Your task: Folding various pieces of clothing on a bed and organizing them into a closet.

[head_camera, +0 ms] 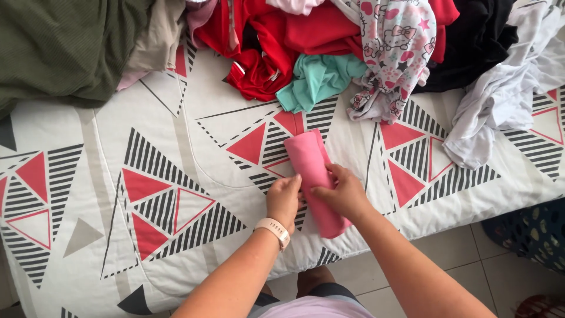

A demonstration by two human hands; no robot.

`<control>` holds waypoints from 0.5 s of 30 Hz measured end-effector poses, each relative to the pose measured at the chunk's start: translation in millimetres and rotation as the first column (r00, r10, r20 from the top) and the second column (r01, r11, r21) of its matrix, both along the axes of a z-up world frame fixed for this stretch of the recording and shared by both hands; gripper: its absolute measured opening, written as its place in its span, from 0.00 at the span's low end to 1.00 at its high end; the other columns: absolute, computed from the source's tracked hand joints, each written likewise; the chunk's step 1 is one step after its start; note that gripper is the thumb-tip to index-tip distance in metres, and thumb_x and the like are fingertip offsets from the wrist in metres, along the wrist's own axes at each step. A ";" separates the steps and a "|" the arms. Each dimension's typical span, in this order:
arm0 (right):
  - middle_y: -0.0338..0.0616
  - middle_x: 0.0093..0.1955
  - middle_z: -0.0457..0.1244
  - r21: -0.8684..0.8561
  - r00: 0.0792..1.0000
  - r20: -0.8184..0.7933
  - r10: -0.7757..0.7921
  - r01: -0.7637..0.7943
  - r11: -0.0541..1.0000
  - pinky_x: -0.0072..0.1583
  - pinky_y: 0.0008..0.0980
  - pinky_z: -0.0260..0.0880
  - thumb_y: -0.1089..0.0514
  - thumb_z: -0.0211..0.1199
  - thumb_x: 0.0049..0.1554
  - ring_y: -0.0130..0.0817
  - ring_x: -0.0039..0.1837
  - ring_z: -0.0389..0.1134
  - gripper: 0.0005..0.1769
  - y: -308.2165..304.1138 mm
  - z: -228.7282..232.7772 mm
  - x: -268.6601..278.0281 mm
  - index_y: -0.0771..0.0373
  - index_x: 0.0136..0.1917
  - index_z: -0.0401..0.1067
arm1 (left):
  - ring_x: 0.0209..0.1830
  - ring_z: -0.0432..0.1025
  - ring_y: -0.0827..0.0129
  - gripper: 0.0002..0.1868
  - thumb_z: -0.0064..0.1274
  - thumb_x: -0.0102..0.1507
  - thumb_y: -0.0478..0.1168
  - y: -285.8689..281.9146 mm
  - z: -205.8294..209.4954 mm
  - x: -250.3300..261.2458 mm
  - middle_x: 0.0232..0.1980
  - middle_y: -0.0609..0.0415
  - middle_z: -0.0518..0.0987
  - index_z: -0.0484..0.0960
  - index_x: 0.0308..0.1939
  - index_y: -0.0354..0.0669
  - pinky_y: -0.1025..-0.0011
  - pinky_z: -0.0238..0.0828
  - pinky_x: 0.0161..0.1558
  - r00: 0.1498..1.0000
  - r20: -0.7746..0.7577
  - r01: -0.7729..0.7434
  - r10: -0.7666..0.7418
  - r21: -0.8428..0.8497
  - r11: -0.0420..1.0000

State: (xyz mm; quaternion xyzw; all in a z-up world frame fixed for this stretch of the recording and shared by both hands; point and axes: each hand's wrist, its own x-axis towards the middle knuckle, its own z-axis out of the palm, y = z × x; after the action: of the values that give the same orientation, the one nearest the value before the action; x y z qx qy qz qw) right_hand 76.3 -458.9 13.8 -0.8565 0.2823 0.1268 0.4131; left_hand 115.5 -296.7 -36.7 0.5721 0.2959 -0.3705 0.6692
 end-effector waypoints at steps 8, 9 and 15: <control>0.50 0.55 0.70 0.585 0.944 -0.141 -0.298 0.323 0.744 0.56 0.36 0.75 0.63 0.65 0.52 0.38 0.53 0.72 0.29 -35.7 -20.8 -2.3 0.63 0.68 0.70 | 0.48 0.73 0.70 0.25 0.50 0.64 0.54 -18.8 21.4 -2.6 0.54 0.60 0.80 0.76 0.63 0.54 0.63 0.69 0.49 0.988 -0.072 0.124 -0.138 -0.179 0.976; 0.50 0.55 0.70 0.712 0.935 -0.176 -0.307 0.337 0.616 0.57 0.36 0.74 0.66 0.63 0.53 0.38 0.54 0.72 0.27 -39.9 -21.2 -0.8 0.63 0.67 0.70 | 0.51 0.73 0.70 0.26 0.51 0.63 0.55 -20.8 29.0 -1.3 0.57 0.60 0.79 0.74 0.64 0.56 0.62 0.69 0.51 0.987 -0.077 0.120 -0.142 -0.242 0.963; 0.49 0.58 0.70 0.924 0.979 -0.181 -0.096 0.202 0.325 0.62 0.39 0.73 0.67 0.59 0.55 0.39 0.57 0.72 0.24 -3.9 -2.0 15.4 0.68 0.65 0.71 | 0.55 0.75 0.61 0.36 0.65 0.55 0.54 15.4 56.5 7.2 0.58 0.50 0.80 0.74 0.64 0.45 0.57 0.73 0.57 0.988 0.020 -0.128 0.150 -0.414 0.901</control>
State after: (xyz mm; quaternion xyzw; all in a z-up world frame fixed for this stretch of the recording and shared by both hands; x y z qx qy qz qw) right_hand 91.7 -462.8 11.8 -0.4274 0.2544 0.2670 0.8254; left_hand 122.7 -281.3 19.8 0.4049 0.2340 -0.3610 0.8068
